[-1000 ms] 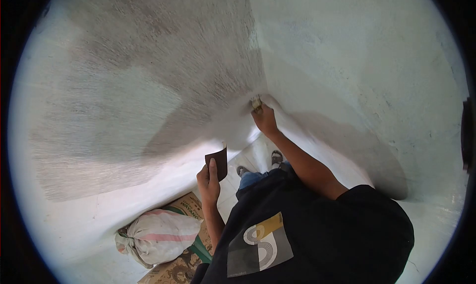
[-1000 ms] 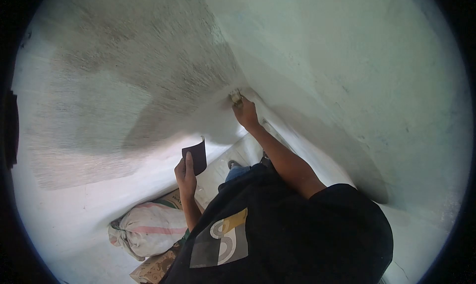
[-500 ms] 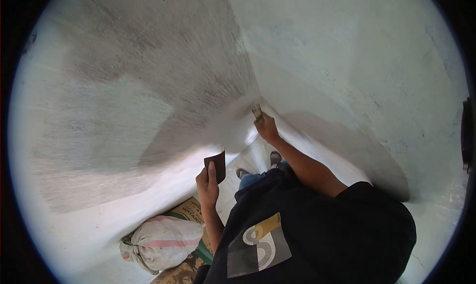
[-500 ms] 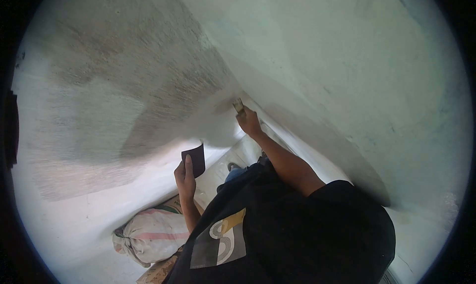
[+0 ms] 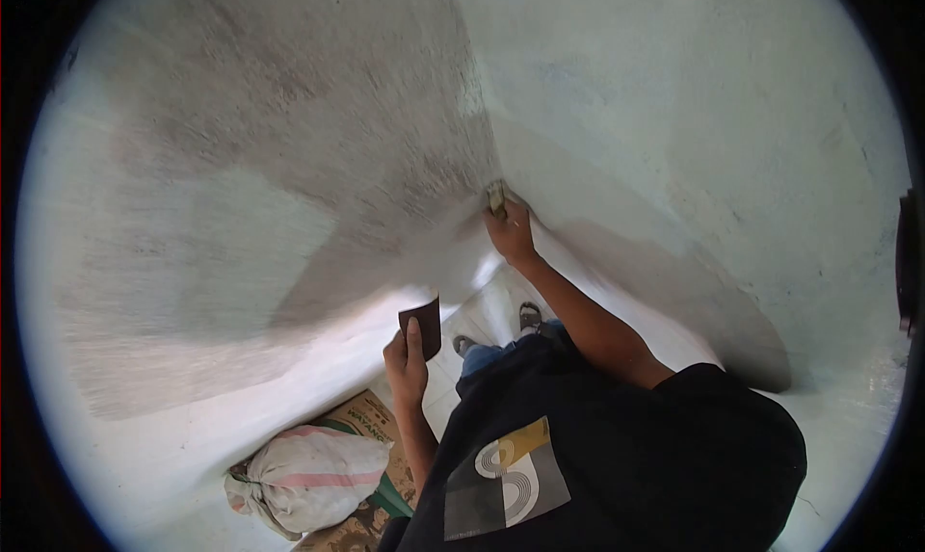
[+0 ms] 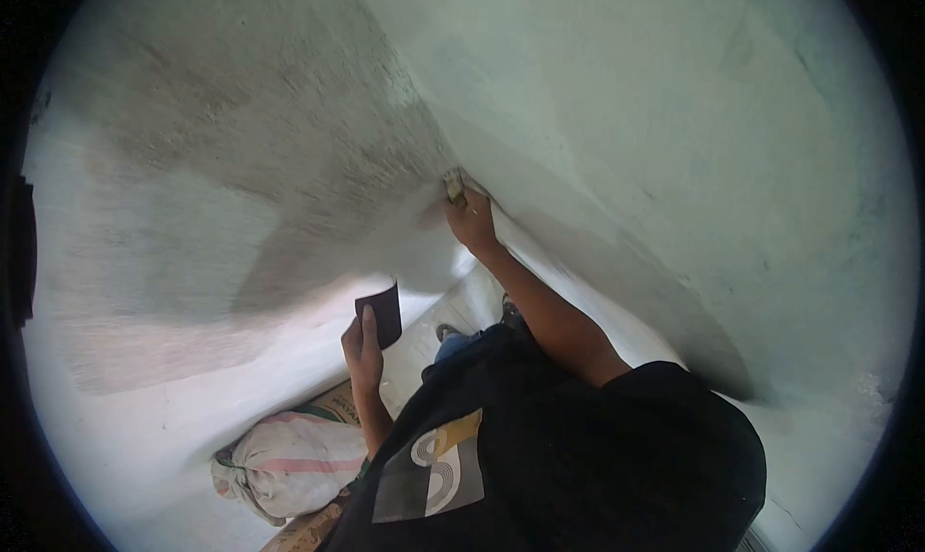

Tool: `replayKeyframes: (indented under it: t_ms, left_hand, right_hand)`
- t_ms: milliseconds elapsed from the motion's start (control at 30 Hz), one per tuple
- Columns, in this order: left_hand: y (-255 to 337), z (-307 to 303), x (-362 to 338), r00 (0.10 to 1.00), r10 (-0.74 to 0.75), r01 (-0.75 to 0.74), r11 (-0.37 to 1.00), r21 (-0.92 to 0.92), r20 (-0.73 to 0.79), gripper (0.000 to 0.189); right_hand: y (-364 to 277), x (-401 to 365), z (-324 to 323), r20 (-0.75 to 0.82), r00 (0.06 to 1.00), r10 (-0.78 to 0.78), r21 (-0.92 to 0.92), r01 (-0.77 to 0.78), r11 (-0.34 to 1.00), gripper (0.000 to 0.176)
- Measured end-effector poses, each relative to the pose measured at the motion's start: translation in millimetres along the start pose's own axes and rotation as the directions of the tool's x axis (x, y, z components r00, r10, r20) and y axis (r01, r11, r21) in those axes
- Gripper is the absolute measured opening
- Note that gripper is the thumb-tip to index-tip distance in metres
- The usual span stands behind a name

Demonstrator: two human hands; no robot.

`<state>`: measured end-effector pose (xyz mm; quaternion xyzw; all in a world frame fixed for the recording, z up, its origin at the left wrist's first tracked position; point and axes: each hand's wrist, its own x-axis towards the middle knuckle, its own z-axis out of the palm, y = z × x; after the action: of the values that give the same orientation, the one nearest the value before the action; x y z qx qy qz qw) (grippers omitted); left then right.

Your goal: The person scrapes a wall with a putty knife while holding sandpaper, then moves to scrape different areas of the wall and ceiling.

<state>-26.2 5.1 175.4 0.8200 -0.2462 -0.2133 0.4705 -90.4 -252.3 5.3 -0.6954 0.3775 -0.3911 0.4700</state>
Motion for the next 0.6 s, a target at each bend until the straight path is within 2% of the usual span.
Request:
replayKeyframes:
  t_ms: [33, 100, 167, 200, 233, 300, 333, 433, 500, 533, 600]
  left_hand:
    - [-0.1, -4.4, -1.0, 0.997, -0.059, 0.056, 0.997, 0.056, 0.059, 0.045]
    - [4.0, -1.0, 1.6, 0.999, -0.01, 0.008, 0.999, 0.037, 0.053, 0.045]
    - [-2.3, -0.2, 2.5, 0.999, 0.038, -0.038, 0.999, 0.036, -0.005, 0.046]
    - [-4.0, -3.8, 0.8, 0.999, 0.046, -0.046, 0.998, 0.04, -0.006, 0.046]
    - [-4.2, -5.0, 0.9, 0.999, 0.04, -0.04, 0.999, 0.028, -0.008, 0.045]
    - [-6.1, -1.4, -1.3, 1.0, 0.021, -0.021, 1.0, 0.01, -0.016, 0.044]
    - [-6.7, -1.9, -3.8, 1.0, 0.014, -0.014, 1.0, 0.023, -0.007, 0.047]
    - [-9.9, -1.9, 1.4, 0.999, 0.052, -0.051, 0.998, 0.038, 0.0, 0.05]
    - [-9.9, 0.2, 1.2, 0.998, 0.057, -0.058, 0.998, -0.029, -0.024, 0.049]
    - [-8.4, -1.1, 5.9, 0.998, 0.064, -0.065, 0.997, -0.031, -0.029, 0.049]
    - [-8.8, -1.8, 3.5, 0.997, 0.068, -0.068, 0.998, 0.018, -0.019, 0.048]
  right_hand:
    - [-13.2, -4.9, -2.4, -0.01, 1.0, -0.007, 0.051, 0.007, 0.999, 0.017]
    - [-17.9, -5.0, -4.8, -0.035, 0.999, -0.039, 0.102, 0.042, 0.994, 0.017]
    - [11.0, -27.0, -1.3, -0.057, 0.998, 0.041, 0.181, -0.03, 0.983, 0.017]
    - [19.4, -28.8, -2.1, -0.06, 0.995, 0.077, 0.088, -0.072, 0.994, 0.019]
    - [8.2, -19.9, -3.5, -0.064, 0.995, 0.075, 0.092, -0.069, 0.993, 0.019]
    - [-7.9, -3.3, -10.3, 0.004, 0.996, 0.088, -0.031, -0.088, 0.996, 0.021]
    - [-5.4, -11.6, -11.7, 0.01, 0.996, 0.092, -0.032, -0.092, 0.995, 0.021]
    - [-9.1, -16.4, -20.8, -0.008, 0.999, -0.043, -0.06, 0.042, 0.997, 0.02]
    - [-11.4, -16.1, -23.1, -0.007, 0.999, 0.047, 0.034, -0.047, 0.998, 0.019]
    - [-9.0, -3.4, -17.1, -0.003, 0.999, -0.043, 0.016, 0.043, 0.999, 0.019]
    - [-13.5, -1.8, -15.5, 0.016, 1.0, 0.014, 0.005, -0.014, 1.0, 0.019]
